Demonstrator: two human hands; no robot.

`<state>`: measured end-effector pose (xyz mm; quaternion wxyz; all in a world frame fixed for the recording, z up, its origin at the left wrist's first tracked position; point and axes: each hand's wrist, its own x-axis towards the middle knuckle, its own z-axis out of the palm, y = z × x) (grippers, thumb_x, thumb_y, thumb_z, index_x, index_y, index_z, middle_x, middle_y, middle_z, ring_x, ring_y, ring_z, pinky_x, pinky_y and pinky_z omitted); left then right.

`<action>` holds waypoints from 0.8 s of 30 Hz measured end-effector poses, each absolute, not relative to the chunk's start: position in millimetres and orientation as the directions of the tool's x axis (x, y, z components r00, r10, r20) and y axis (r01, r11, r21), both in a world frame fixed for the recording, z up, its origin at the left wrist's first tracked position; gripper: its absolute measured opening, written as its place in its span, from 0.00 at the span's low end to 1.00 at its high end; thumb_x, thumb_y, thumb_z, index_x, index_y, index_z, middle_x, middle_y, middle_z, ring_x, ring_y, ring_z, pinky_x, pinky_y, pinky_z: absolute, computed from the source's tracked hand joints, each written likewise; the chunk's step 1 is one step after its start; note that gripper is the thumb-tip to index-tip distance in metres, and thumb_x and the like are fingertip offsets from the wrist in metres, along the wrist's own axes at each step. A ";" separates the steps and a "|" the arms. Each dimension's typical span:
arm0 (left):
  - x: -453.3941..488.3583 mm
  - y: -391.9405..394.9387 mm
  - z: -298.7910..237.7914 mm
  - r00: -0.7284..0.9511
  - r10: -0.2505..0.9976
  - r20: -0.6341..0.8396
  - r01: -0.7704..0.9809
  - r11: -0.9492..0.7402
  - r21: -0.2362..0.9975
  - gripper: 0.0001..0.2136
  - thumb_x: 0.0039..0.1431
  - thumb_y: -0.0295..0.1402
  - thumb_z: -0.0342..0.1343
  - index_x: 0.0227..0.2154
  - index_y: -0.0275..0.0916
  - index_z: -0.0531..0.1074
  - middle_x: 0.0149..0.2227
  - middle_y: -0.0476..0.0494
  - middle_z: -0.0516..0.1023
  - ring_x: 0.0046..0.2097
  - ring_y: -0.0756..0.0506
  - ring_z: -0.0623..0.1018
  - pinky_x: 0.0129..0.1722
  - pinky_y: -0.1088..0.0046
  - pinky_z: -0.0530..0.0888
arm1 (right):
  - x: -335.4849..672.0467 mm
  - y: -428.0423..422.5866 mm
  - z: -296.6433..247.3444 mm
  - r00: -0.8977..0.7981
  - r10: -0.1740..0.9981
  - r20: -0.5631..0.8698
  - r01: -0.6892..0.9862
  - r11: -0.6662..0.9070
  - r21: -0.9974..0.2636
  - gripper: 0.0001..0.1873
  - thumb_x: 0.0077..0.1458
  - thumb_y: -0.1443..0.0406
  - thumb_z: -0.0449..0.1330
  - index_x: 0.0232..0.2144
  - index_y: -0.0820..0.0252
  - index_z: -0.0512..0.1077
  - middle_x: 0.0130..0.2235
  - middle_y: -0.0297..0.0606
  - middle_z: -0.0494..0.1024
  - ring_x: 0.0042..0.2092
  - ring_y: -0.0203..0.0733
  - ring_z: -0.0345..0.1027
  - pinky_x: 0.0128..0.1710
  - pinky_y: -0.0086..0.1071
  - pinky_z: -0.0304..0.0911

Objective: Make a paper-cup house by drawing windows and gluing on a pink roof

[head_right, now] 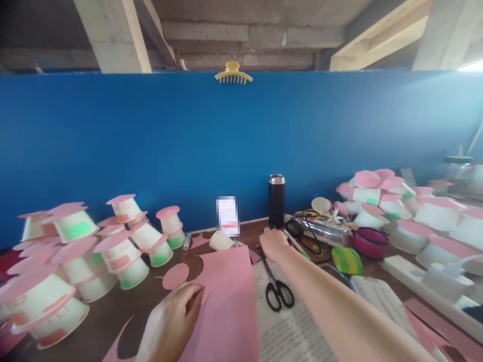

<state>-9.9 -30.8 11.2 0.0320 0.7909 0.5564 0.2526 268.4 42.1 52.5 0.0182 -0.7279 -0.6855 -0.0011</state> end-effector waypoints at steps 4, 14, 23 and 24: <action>-9.4 -29.8 8.8 0.263 0.875 0.407 0.864 -0.401 0.305 0.13 0.64 0.31 0.45 0.33 0.45 0.77 0.37 0.47 0.80 0.39 0.46 0.78 0.35 0.74 0.68 | 266.8 42.9 56.6 0.086 0.992 0.091 0.981 -0.069 -0.179 0.18 0.62 0.61 0.59 0.52 0.62 0.68 0.52 0.44 0.72 0.48 0.46 0.72 0.46 0.44 0.70; -4.1 -30.5 14.2 0.062 0.920 0.387 0.673 -0.325 0.665 0.11 0.60 0.38 0.49 0.29 0.44 0.76 0.26 0.51 0.76 0.28 0.49 0.73 0.30 0.76 0.66 | 211.4 -34.0 112.1 0.233 0.921 0.311 0.577 0.127 -0.807 0.28 0.67 0.48 0.41 0.40 0.63 0.71 0.34 0.42 0.79 0.32 0.39 0.74 0.25 0.27 0.66; -8.3 -22.7 27.7 0.161 0.983 0.090 0.349 -0.142 0.926 0.22 0.57 0.53 0.49 0.29 0.38 0.76 0.23 0.50 0.73 0.21 0.50 0.65 0.23 0.76 0.64 | 147.5 -56.9 18.2 0.215 0.968 0.126 -0.087 0.148 -0.985 0.24 0.57 0.44 0.56 0.33 0.60 0.67 0.23 0.30 0.70 0.22 0.32 0.62 0.20 0.24 0.58; -7.8 -23.3 28.4 0.200 0.977 0.078 0.345 -0.145 0.927 0.23 0.57 0.53 0.48 0.30 0.37 0.76 0.25 0.48 0.74 0.22 0.50 0.66 0.23 0.76 0.64 | 147.4 -56.5 14.3 0.207 0.969 0.133 -0.061 0.148 -0.987 0.24 0.57 0.44 0.56 0.33 0.60 0.66 0.23 0.30 0.70 0.21 0.32 0.61 0.20 0.25 0.57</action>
